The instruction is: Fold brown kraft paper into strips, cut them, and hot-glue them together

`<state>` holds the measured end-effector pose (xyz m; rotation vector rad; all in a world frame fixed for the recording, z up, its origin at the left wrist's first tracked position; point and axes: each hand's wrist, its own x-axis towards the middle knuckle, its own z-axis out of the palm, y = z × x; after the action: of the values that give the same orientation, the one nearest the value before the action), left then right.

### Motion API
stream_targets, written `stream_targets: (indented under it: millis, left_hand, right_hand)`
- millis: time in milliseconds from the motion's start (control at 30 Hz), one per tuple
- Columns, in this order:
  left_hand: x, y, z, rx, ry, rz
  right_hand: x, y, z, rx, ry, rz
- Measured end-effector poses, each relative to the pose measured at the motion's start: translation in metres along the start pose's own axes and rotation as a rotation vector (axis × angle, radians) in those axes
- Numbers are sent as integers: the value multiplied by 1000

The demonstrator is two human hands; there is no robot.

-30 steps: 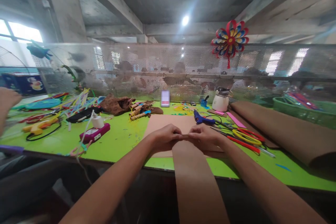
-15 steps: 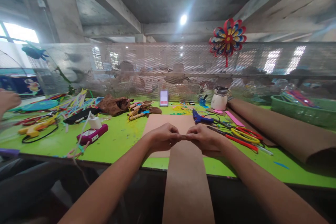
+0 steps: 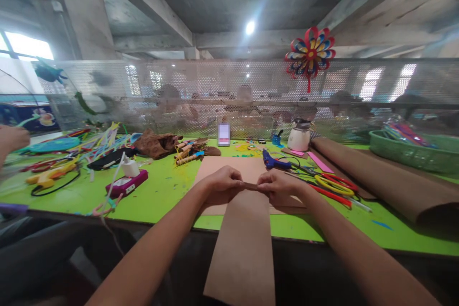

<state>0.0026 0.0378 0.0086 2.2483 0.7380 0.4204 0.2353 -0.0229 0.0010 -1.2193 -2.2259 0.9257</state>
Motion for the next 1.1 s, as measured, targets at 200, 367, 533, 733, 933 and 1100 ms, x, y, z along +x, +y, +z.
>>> stream_targets:
  millis: [200,367,533,733,933,1100]
  left_hand:
    - [-1,-5,-6,-147,-54,-23]
    - [-1,-6,-6,-256,-28,-39]
    - [-2,-7,-11,-307,69,-24]
    - [-6,6,-10,-538,-36,76]
    - [-12,17,13,-848,-235,-50]
    - [-15,15,21,-880,-284,-141]
  right_hand:
    - [-1,4,-5,52,19,-1]
    - [-6,1,-13,113,90,26]
    - [-7,7,-13,347,176,-14]
    - [-7,-2,-8,605,320,-178]
    - [-15,-35,4,530,-29,-219]
    - [-11,-23,5,534,135,-236]
